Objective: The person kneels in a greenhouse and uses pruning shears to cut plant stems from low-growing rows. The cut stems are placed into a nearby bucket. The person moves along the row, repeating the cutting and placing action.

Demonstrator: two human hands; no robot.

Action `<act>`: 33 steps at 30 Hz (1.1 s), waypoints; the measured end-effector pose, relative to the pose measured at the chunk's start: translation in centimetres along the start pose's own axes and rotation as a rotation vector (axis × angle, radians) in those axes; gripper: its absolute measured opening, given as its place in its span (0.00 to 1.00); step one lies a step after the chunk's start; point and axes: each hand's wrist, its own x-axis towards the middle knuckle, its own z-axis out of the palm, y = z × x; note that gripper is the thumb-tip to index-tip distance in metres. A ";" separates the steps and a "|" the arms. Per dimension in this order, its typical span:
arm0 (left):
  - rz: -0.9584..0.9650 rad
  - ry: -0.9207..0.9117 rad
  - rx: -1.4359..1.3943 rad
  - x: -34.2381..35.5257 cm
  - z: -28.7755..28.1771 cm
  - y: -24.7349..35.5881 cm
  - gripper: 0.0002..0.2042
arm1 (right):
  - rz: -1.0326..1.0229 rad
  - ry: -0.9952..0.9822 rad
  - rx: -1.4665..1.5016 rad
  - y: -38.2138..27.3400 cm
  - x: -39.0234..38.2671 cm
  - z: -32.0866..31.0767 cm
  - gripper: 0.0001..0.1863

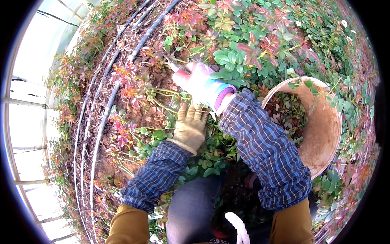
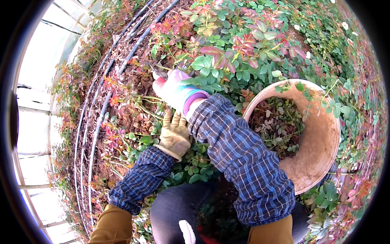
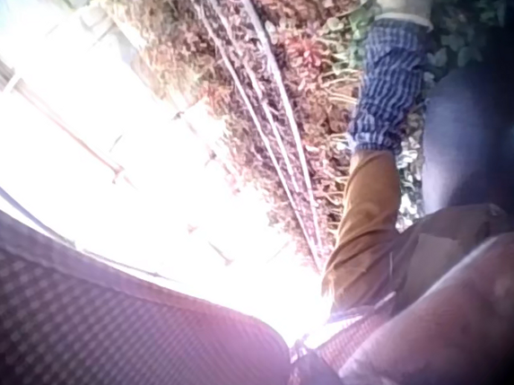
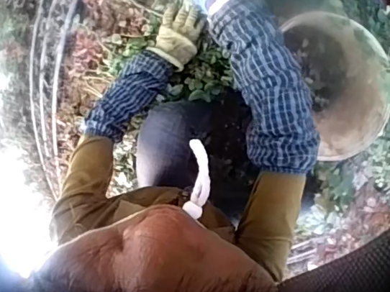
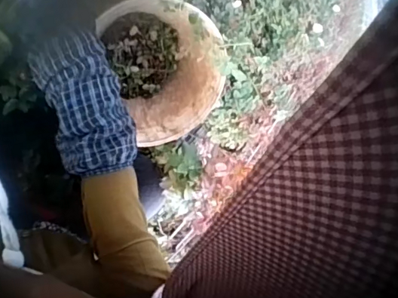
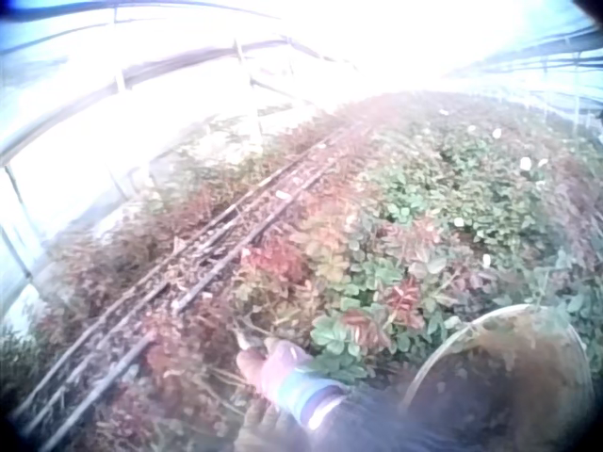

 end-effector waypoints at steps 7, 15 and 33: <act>0.024 0.027 -0.004 0.0 0.4 -0.1 0.27 | 0.066 -0.030 0.015 -0.9 2.1 0.0 0.23; 0.077 -0.131 1.327 1.3 0.8 1.1 0.28 | 0.125 0.112 0.243 0.9 1.8 2.3 0.24; -0.083 -0.135 3.046 4.2 12.1 2.0 0.18 | -0.164 -0.173 -0.016 -3.4 -12.9 5.1 0.30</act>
